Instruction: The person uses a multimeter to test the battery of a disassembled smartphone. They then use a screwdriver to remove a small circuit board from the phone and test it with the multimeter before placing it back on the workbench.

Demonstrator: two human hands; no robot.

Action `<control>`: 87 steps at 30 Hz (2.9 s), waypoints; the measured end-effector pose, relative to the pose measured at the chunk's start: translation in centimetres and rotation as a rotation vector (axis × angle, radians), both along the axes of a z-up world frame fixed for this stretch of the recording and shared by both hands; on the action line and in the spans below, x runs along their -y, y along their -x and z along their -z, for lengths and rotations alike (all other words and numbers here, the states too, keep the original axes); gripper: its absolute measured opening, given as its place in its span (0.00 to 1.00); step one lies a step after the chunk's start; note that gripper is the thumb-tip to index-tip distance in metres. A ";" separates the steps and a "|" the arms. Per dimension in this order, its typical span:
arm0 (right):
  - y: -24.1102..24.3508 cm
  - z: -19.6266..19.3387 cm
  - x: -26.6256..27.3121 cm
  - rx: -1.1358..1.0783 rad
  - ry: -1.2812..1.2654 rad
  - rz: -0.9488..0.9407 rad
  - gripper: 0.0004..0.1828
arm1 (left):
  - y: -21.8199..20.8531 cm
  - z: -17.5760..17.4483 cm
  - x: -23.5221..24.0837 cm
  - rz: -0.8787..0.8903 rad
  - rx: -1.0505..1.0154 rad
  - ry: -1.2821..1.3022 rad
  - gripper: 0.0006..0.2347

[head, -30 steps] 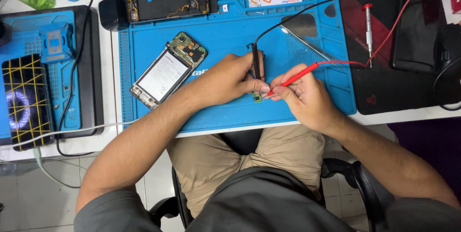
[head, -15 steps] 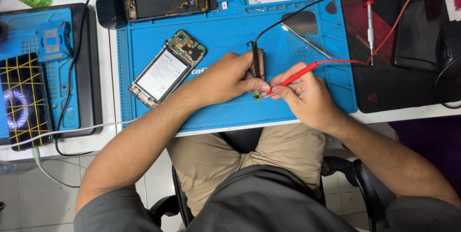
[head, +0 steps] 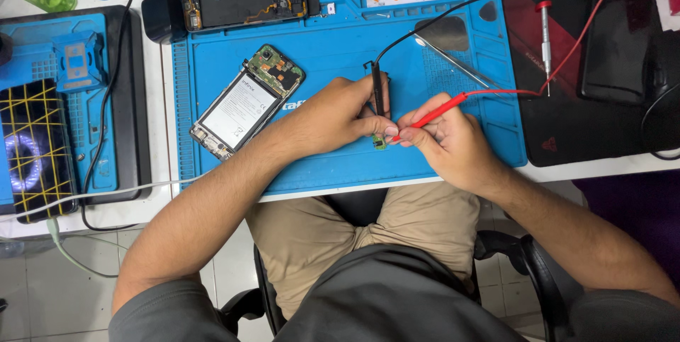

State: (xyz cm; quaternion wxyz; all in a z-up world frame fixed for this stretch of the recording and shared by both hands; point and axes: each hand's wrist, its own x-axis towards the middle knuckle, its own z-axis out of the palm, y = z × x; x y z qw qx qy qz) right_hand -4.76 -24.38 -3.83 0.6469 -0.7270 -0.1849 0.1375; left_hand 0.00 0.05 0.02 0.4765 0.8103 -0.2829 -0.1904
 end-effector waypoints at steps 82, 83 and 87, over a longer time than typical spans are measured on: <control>1.5 -0.1 1.0 -0.051 -0.269 0.078 0.18 | -0.9 -0.2 -1.0 0.042 -0.303 0.453 0.07; 1.6 0.2 1.1 -0.066 -0.268 0.100 0.18 | -0.9 0.0 -0.9 0.035 -0.293 0.396 0.07; 1.8 1.4 0.6 -0.115 -0.228 0.125 0.17 | -0.7 -0.1 -1.0 0.026 -0.201 0.216 0.07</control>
